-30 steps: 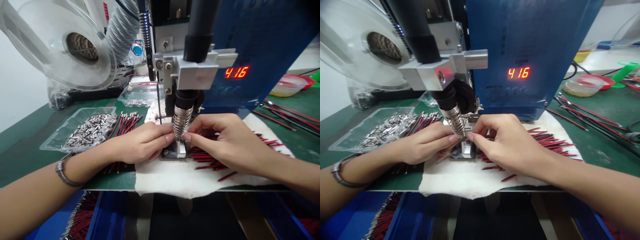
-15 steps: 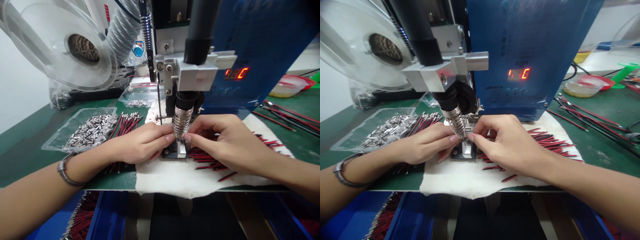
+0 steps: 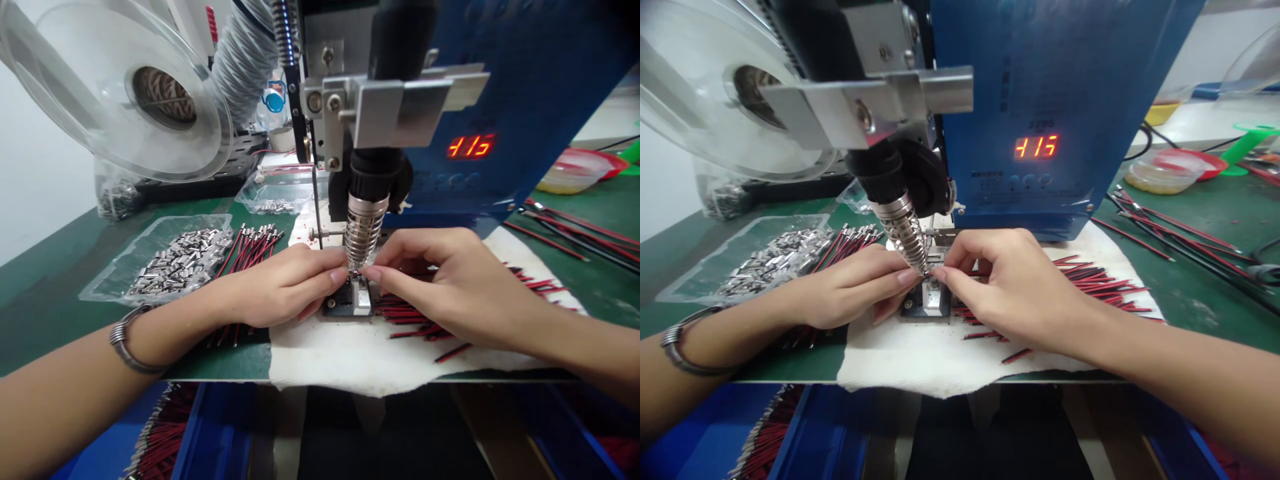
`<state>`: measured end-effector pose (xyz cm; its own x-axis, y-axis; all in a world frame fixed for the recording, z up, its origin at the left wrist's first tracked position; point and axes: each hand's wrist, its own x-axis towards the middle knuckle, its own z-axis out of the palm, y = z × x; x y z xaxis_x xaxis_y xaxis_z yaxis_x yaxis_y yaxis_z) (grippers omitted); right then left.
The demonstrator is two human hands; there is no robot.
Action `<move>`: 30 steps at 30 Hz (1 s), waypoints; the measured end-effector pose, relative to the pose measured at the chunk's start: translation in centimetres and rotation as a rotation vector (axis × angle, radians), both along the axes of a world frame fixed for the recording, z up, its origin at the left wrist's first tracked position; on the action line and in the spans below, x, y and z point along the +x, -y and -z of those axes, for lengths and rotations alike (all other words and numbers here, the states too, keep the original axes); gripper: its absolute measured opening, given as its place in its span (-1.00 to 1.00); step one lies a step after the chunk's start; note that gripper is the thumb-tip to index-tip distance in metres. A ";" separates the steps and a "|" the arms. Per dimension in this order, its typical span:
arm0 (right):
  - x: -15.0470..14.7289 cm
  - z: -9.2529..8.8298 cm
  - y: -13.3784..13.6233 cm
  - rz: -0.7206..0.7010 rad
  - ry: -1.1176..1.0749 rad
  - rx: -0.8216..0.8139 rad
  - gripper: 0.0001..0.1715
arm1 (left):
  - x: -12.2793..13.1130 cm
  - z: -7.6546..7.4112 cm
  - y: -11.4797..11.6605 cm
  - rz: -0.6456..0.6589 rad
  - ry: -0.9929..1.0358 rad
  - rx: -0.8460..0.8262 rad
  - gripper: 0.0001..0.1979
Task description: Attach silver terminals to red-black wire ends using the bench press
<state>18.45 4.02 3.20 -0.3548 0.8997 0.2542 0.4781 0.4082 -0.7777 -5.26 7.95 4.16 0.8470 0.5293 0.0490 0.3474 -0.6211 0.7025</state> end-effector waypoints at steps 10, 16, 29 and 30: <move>0.0 0.1 -0.1 -0.014 0.031 0.039 -0.77 | 0.1 0.1 -0.1 0.001 -0.007 -0.037 -0.60; 0.3 0.0 -0.2 -0.051 0.071 0.113 -0.78 | 0.1 0.0 -0.1 0.026 -0.003 -0.010 -0.58; 1.3 0.6 -1.6 -0.264 0.254 0.642 -0.81 | 0.0 0.0 -0.3 0.079 0.009 0.045 -0.63; 1.3 0.6 -1.6 -0.271 0.258 0.650 -0.80 | -0.1 0.0 -0.3 0.082 0.007 0.056 -0.65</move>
<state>19.75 5.65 2.59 -0.6630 0.4690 0.5834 0.4295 0.8767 -0.2167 -5.33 8.24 4.19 0.8872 0.4540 0.0826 0.2887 -0.6857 0.6681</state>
